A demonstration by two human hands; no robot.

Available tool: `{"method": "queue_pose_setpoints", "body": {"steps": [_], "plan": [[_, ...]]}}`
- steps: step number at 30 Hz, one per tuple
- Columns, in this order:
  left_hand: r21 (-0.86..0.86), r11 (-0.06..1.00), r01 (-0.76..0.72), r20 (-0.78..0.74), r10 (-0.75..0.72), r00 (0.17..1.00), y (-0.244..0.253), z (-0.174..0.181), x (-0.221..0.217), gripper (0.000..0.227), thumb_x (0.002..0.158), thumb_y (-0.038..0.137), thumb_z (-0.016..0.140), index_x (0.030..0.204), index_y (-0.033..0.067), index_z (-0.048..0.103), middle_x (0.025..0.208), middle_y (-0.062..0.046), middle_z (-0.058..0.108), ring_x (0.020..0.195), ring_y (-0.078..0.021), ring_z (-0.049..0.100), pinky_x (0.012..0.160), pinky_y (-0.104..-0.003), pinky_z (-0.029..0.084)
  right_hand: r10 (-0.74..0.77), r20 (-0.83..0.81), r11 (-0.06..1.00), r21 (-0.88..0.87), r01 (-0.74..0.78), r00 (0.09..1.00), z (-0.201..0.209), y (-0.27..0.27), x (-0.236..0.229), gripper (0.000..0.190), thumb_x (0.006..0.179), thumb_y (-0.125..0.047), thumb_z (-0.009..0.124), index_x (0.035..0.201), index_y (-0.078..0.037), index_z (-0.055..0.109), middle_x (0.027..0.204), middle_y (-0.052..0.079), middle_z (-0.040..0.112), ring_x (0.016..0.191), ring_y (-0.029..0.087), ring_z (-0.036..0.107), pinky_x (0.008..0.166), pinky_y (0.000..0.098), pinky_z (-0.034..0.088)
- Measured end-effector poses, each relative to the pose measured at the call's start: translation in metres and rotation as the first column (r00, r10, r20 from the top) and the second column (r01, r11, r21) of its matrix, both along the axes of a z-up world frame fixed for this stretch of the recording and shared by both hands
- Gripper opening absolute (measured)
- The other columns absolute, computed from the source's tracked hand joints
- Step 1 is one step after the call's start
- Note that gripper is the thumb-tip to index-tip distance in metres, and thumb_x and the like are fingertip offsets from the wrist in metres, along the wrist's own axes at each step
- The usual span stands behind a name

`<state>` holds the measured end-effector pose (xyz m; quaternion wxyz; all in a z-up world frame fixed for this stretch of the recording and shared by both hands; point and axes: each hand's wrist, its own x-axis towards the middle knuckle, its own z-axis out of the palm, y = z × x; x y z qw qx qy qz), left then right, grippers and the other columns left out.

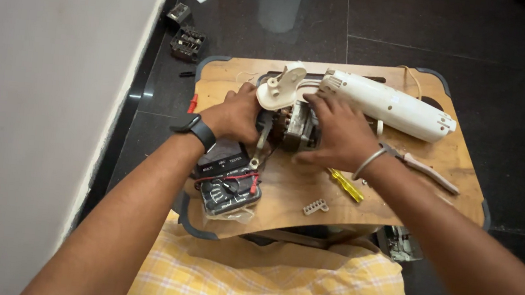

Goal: Disassembling an electric fan motor and housing using manual tools.

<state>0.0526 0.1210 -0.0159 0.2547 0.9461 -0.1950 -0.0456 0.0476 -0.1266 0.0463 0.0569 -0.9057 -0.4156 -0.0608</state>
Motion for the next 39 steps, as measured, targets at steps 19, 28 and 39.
{"method": "queue_pose_setpoints", "body": {"steps": [19,28,39], "plan": [[-0.078,0.995,0.067,0.146,-0.055,0.988,0.003,0.017,-0.008,0.077,0.052,0.021,0.082,0.126,0.0166,0.063,0.124,-0.009,0.066,0.123,-0.0326,0.049,0.099,-0.048,0.031,-0.235,-0.169,0.965,0.075,0.25,0.957,0.002,0.008,-0.009,0.096,0.057,-0.047,0.084,0.138,-0.004,0.055,0.126,0.019,0.065,0.105,0.039,0.067,0.089,0.0487,0.055],[-0.165,0.985,0.059,0.182,-0.028,0.983,-0.003,0.022,-0.006,0.083,0.056,0.03,0.086,0.131,0.0091,0.059,0.122,-0.016,0.062,0.118,-0.0349,0.053,0.096,-0.049,0.035,-0.3,-0.093,0.954,-0.033,0.298,0.949,0.023,0.003,-0.009,0.102,0.054,-0.05,0.085,0.14,-0.004,0.055,0.12,0.017,0.066,0.092,0.035,0.068,0.077,0.0477,0.057],[-0.211,0.973,0.091,0.17,-0.055,0.984,0.001,0.039,-0.007,0.067,0.056,0.031,0.09,0.113,0.0038,0.067,0.099,-0.019,0.074,0.092,-0.0406,0.068,0.087,-0.045,0.055,-0.321,-0.054,0.946,-0.06,0.318,0.945,0.053,0.0,-0.018,0.097,0.053,-0.053,0.084,0.137,-0.01,0.062,0.107,0.013,0.071,0.084,0.035,0.07,0.073,0.0468,0.057]]}}
